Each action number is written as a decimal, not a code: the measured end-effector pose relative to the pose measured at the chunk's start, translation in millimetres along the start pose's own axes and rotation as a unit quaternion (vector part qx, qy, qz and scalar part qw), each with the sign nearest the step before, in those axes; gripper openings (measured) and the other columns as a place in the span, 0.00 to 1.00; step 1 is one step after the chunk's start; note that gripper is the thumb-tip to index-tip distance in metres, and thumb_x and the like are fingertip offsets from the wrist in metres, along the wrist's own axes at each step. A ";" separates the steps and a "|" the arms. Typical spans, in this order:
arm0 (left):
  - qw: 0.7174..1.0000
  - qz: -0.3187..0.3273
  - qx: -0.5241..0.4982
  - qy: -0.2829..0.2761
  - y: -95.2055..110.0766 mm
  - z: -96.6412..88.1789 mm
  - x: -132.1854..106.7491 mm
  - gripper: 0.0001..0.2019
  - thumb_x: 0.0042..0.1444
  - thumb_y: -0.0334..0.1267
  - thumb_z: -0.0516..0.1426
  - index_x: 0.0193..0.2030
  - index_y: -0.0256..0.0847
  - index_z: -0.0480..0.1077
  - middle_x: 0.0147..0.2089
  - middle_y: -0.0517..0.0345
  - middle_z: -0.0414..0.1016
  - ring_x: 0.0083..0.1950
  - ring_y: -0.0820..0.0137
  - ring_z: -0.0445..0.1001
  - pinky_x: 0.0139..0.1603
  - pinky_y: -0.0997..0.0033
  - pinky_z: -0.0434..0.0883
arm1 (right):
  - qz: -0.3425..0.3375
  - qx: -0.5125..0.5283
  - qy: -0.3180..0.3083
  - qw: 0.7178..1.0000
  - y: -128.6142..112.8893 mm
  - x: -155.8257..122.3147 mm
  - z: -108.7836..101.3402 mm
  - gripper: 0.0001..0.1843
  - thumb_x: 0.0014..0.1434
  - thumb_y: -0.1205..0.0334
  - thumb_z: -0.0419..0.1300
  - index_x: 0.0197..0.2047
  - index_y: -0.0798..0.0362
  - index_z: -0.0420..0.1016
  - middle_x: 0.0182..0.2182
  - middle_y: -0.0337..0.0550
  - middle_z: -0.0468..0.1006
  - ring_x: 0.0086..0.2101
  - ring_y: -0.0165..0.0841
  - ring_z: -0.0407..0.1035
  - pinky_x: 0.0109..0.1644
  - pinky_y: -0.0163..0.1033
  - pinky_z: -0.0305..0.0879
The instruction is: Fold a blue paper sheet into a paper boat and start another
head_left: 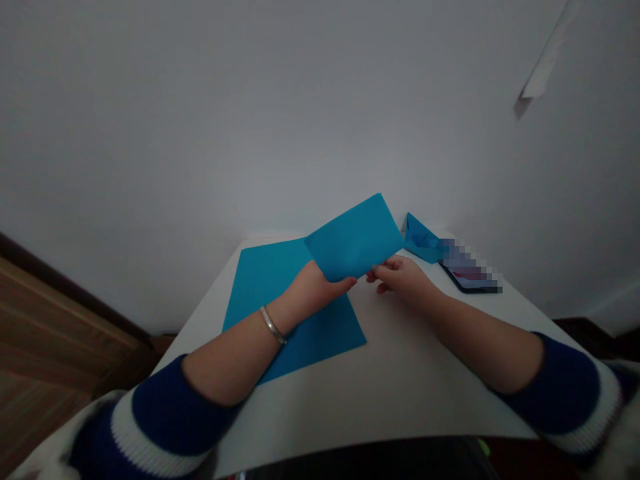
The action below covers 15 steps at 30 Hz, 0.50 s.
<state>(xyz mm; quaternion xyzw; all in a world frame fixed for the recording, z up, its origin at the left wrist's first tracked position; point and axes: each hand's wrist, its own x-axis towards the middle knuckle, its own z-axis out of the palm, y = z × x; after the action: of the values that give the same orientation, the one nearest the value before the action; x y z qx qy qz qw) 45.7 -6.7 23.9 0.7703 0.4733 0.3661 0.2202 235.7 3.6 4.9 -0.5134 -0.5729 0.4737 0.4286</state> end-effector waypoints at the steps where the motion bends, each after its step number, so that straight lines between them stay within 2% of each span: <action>1: 1.000 -0.012 0.000 0.003 0.5 -0.8 -0.1 0.20 0.48 0.41 0.62 0.49 0.43 0.73 0.54 0.50 0.75 0.56 0.55 0.72 0.59 0.55 0.67 | 0.002 0.011 0.018 1.000 1.5 1.8 -2.4 0.04 0.45 0.62 0.61 0.25 0.53 0.73 0.26 0.44 0.79 0.25 0.30 0.70 0.26 0.33 0.66; 7: 0.998 -0.037 -0.042 -0.009 -2.1 -5.7 0.2 0.25 0.48 0.42 0.62 0.54 0.38 0.70 0.57 0.44 0.72 0.60 0.52 0.68 0.62 0.52 0.63 | -0.006 0.047 0.093 0.995 -0.1 5.8 -17.2 0.04 0.44 0.62 0.61 0.24 0.52 0.72 0.27 0.44 0.78 0.30 0.32 0.71 0.28 0.34 0.65; 15: 0.996 -0.060 -0.064 0.001 -5.5 -9.6 0.9 0.24 0.48 0.40 0.61 0.53 0.36 0.70 0.56 0.42 0.73 0.57 0.52 0.70 0.60 0.53 0.65 | -0.020 0.109 0.193 0.975 -0.5 10.1 -24.9 0.07 0.47 0.58 0.62 0.26 0.51 0.71 0.28 0.43 0.75 0.31 0.32 0.70 0.27 0.34 0.66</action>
<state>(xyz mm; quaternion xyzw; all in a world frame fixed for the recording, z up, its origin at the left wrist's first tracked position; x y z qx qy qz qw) 35.4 -3.5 26.6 0.7243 0.4945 0.3825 0.2907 258.9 16.1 10.0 -0.5337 -0.4348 0.4163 0.5940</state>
